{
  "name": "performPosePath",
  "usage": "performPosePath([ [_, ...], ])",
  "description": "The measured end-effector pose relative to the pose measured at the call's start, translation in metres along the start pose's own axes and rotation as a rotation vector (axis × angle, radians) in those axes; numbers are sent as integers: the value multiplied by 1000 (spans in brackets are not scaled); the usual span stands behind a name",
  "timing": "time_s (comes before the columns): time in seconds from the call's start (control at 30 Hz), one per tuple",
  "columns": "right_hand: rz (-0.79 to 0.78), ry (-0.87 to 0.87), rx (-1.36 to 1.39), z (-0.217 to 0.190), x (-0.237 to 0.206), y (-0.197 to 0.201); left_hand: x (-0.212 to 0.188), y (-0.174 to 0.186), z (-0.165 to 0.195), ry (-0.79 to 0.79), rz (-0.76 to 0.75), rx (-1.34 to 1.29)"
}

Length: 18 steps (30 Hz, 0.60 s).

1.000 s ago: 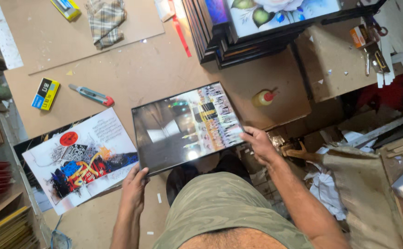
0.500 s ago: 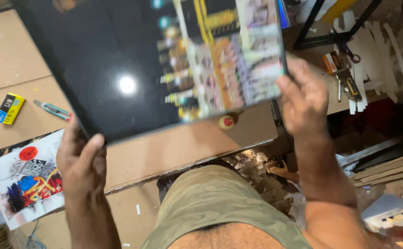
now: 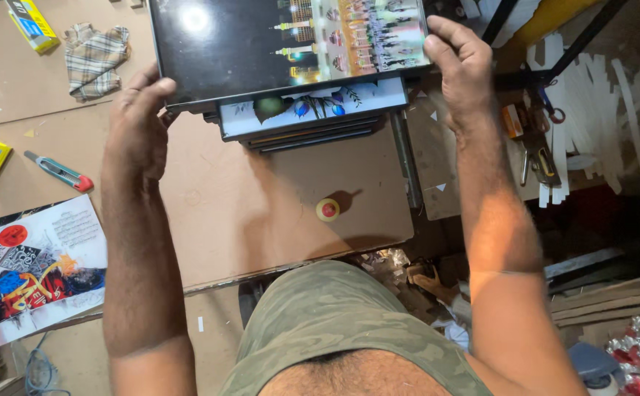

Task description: The person applies glue from a squeeze bottle along the inside edge of empty picture frames, then lays a printed artwork face-down into each glued frame and presses it in place. They repeat this for several prints and stack the finished framed pictures on a pile beside the workbench.

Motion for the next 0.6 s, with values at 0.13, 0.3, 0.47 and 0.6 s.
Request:
performPosePath([
  [0.13,-35,-131,-16,13,8,-8,18,0,-4,37,72,15],
  [0.3,-68,-212,102,22,15,-23,39,-38,-10,90,-7,-39],
  [0.47,-147,-162,228,42,20,-16,35,-50,-5,116,-78,-47],
  [0.6,139,-186,347,86,38,43,9,-30,-20,94,0,-34],
])
Point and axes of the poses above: each hand's wrist, its own x-axis towards the middle knuckle, its own y-axis out of the back of the hand, z = x × y, the point moved 10 cm from there along x, towards the middle knuckle, and after that the axes turned 6 degrees about -z, right-handed, at the moved point
